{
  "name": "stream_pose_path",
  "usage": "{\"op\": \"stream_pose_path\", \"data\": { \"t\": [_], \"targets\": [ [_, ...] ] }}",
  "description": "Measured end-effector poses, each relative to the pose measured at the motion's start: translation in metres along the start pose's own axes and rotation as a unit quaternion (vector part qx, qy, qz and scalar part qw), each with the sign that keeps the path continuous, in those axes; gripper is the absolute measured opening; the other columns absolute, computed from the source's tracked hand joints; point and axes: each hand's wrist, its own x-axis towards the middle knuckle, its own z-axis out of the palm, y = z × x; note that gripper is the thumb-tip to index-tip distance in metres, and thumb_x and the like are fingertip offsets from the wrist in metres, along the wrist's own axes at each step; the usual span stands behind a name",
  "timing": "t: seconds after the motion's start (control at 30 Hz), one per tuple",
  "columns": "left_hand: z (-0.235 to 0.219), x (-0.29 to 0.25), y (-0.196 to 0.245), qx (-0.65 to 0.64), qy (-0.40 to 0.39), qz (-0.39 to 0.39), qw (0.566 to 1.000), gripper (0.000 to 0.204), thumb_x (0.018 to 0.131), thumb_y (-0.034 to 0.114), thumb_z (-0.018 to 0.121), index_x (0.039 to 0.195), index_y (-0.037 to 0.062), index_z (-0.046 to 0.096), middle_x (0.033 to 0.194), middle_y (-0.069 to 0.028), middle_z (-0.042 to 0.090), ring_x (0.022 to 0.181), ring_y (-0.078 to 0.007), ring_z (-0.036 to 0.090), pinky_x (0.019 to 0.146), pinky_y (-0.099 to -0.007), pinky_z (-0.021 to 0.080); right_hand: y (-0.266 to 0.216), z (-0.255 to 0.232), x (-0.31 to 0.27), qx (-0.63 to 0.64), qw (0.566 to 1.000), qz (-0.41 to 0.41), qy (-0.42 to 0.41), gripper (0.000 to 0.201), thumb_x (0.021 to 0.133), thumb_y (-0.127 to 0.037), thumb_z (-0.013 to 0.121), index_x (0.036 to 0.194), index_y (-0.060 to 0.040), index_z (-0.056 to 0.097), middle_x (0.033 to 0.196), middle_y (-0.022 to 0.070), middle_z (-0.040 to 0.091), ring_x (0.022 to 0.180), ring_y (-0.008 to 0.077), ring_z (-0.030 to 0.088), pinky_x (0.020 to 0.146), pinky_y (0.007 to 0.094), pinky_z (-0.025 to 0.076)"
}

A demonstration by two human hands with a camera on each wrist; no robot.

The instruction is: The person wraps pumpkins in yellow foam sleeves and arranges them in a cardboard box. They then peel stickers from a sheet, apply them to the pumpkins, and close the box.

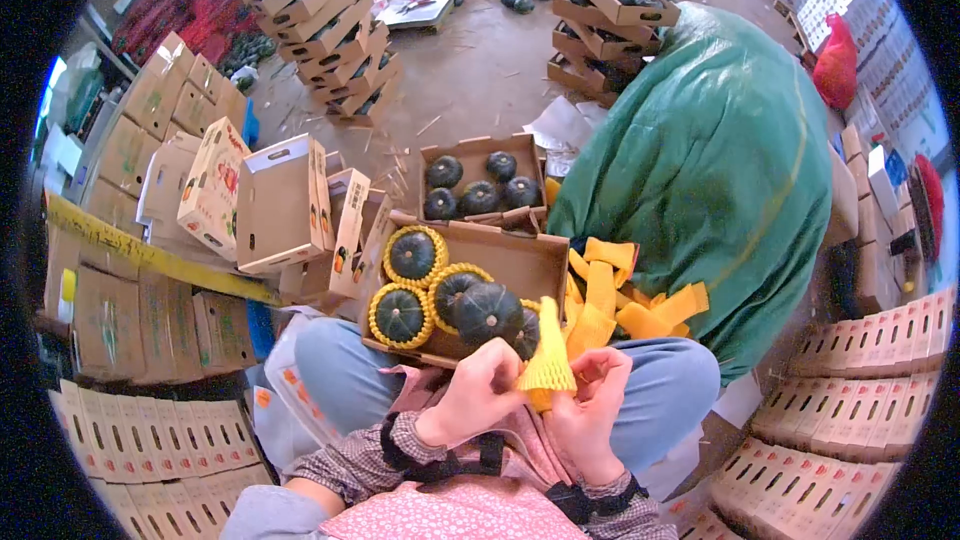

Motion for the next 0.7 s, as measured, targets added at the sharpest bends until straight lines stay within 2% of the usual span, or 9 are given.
{"op": "stream_pose_path", "data": {
  "t": [0.03, 0.13, 0.2, 0.27, 0.37, 0.5, 0.57, 0.67, 0.7],
  "targets": [
    [0.003, 0.003, 0.003, -0.019, 0.031, -0.031, 0.999, 0.008, 0.086, 0.0, 0.06, 0.091, -0.0006, 0.053, 0.083, -0.0071, 0.056, 0.075, -0.0164, 0.057, 0.069, -0.0287, 0.048, -0.009, 0.012, 0.0, 0.011, 0.999, -0.011, 0.038, 0.037, 0.079, 0.012, 0.058, 0.108, -0.0041, 0.043, 0.095, 0.0068, 0.05, 0.086, 0.0094, 0.051, 0.076, 0.0225, 0.045],
    [0.004, 0.005, -0.012, -0.326, -0.018, -0.22, 0.919, 0.006, 0.091, 0.001, 0.056, 0.097, 0.0009, 0.058, 0.091, -0.0049, 0.063, 0.082, -0.013, 0.062, 0.076, -0.0246, 0.049, -0.007, 0.001, 0.014, -0.355, 0.92, -0.165, -0.013, 0.023, 0.078, 0.013, 0.052, 0.096, -0.002, 0.052, 0.093, 0.0072, 0.056, 0.083, 0.0119, 0.055, 0.077, 0.0249, 0.046],
    [-0.009, 0.006, -0.018, -0.615, -0.038, -0.31, 0.724, 0.014, 0.097, 0.01, 0.054, 0.107, 0.0033, 0.061, 0.097, -0.0017, 0.065, 0.09, -0.0093, 0.061, 0.084, -0.0265, 0.05, 0.023, -0.024, 0.013, -0.058, 0.995, 0.068, -0.047, 0.02, 0.076, 0.012, 0.049, 0.09, -0.0008, 0.057, 0.093, 0.0084, 0.061, 0.084, 0.0155, 0.06, 0.08, 0.0291, 0.049],
    [-0.028, 0.01, -0.008, -0.578, -0.111, -0.366, 0.721, 0.013, 0.097, 0.011, 0.055, 0.105, 0.0027, 0.061, 0.103, -0.0025, 0.064, 0.09, -0.0098, 0.061, 0.085, -0.0272, 0.049, 0.033, -0.04, 0.016, 0.369, 0.9, 0.218, -0.076, 0.021, 0.075, 0.013, 0.052, 0.089, 0.0007, 0.063, 0.089, 0.0088, 0.067, 0.081, 0.0199, 0.064, 0.082, 0.0331, 0.053],
    [-0.031, 0.004, -0.015, -0.452, -0.195, -0.166, 0.855, 0.011, 0.095, 0.01, 0.057, 0.1, 0.0012, 0.061, 0.109, -0.005, 0.064, 0.094, -0.0124, 0.06, 0.086, -0.0277, 0.047, 0.002, -0.03, 0.013, 0.389, 0.869, 0.292, -0.094, 0.012, 0.079, 0.009, 0.056, 0.085, -0.001, 0.06, 0.092, 0.0081, 0.066, 0.083, 0.019, 0.064, 0.081, 0.0321, 0.053],
    [-0.021, 0.007, 0.003, -0.198, -0.137, -0.044, 0.97, 0.009, 0.087, 0.008, 0.067, 0.089, 0.0012, 0.062, 0.104, -0.0096, 0.063, 0.1, -0.0166, 0.056, 0.086, -0.0292, 0.046, 0.009, -0.014, 0.007, 0.364, 0.893, 0.239, -0.115, 0.019, 0.082, 0.006, 0.059, 0.099, -0.0028, 0.058, 0.098, 0.0057, 0.062, 0.091, 0.0161, 0.061, 0.084, 0.0291, 0.051],
    [-0.02, 0.011, 0.003, -0.04, -0.052, 0.101, 0.993, 0.009, 0.083, 0.005, 0.07, 0.085, 0.0015, 0.062, 0.105, -0.0125, 0.062, 0.097, -0.0216, 0.058, 0.084, -0.0316, 0.047, 0.013, -0.007, 0.005, 0.312, 0.921, 0.191, -0.137, 0.035, 0.083, 0.004, 0.061, 0.116, -0.0044, 0.053, 0.109, 0.0044, 0.055, 0.098, 0.0126, 0.056, 0.086, 0.0253, 0.047],
    [-0.018, 0.013, 0.01, 0.033, 0.006, 0.209, 0.977, 0.015, 0.077, 0.003, 0.074, 0.079, 0.0025, 0.059, 0.094, -0.0111, 0.06, 0.09, -0.0273, 0.058, 0.078, -0.0331, 0.048, -0.004, 0.0, 0.005, 0.21, 0.949, 0.17, -0.163, 0.025, 0.081, 0.003, 0.063, 0.104, -0.0033, 0.056, 0.11, 0.0053, 0.052, 0.098, 0.0135, 0.054, 0.086, 0.025, 0.045],
    [-0.018, 0.01, 0.011, 0.002, -0.003, 0.208, 0.978, 0.016, 0.077, 0.004, 0.075, 0.079, 0.003, 0.059, 0.09, -0.0097, 0.059, 0.088, -0.0274, 0.057, 0.077, -0.0331, 0.047, -0.007, 0.005, 0.007, 0.113, 0.981, 0.059, -0.147, 0.017, 0.079, 0.002, 0.064, 0.094, -0.0009, 0.057, 0.101, 0.0061, 0.053, 0.097, 0.0156, 0.054, 0.088, 0.0268, 0.044]
  ]
}}
